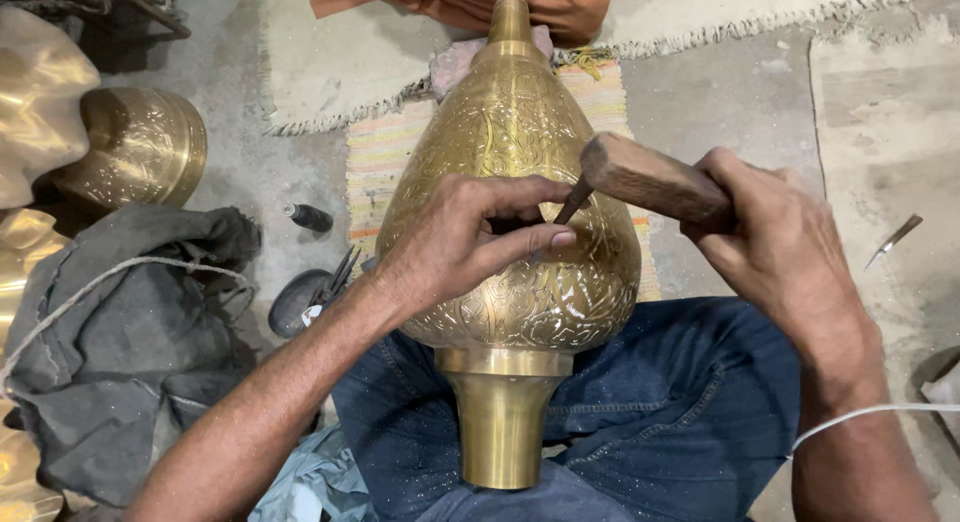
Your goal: The person sits cross-legged on the floor with a large engraved brass vessel resting on their lap. They hold a punch against the embossed floral pattern and strike it with a wooden mallet, repositioning the punch repeatedly to work the raised design across the vessel surface.
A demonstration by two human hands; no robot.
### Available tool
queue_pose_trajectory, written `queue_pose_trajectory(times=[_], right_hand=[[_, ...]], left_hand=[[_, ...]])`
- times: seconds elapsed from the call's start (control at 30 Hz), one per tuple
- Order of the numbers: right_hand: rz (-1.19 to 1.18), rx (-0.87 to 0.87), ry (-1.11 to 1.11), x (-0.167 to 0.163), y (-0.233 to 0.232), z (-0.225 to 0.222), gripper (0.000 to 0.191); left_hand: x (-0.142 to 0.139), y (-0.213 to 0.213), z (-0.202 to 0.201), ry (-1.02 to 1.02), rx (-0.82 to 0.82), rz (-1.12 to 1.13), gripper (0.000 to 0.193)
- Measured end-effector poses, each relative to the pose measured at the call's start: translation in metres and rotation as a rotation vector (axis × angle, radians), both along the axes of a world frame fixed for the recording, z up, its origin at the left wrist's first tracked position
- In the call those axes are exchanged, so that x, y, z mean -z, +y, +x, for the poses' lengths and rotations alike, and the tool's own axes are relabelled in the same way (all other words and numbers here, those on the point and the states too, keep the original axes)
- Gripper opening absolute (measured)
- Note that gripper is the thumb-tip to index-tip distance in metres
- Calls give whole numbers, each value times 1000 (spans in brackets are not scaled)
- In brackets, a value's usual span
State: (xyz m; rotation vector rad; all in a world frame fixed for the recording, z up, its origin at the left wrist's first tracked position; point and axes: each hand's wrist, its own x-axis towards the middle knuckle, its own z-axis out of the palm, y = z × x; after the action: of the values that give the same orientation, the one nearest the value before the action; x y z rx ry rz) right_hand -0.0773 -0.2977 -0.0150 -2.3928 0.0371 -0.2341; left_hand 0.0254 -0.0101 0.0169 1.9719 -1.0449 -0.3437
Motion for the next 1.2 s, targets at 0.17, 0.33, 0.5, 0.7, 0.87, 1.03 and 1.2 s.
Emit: queue_pose_trajectory(times=[0.17,0.33,0.5,0.7,0.87,1.03,1.2], right_hand=[[446,83,73,2,1,1,10],[73,124,23,2,-2,1,14],[-32,10,-34,0,-3,0,11],[303,43,46,-7,1,-1,12],[326,222,33,-4,0,-3,14],[-7,80,-29,3,0,-6,18],[373,75,-37,7,3,-13,14]], left_hand=[[-4,0,-1,66,-22,69,40],[-10,-3,0,21,14,28,39],[-9,-3,-1,26,9,30,38],[-6,-5,1,70,2,1,40],[-9,-4,1,58,-9,44,41],[-12,-5,2,10,4,43,40],[-15,-6,2,55,-13,99,42]])
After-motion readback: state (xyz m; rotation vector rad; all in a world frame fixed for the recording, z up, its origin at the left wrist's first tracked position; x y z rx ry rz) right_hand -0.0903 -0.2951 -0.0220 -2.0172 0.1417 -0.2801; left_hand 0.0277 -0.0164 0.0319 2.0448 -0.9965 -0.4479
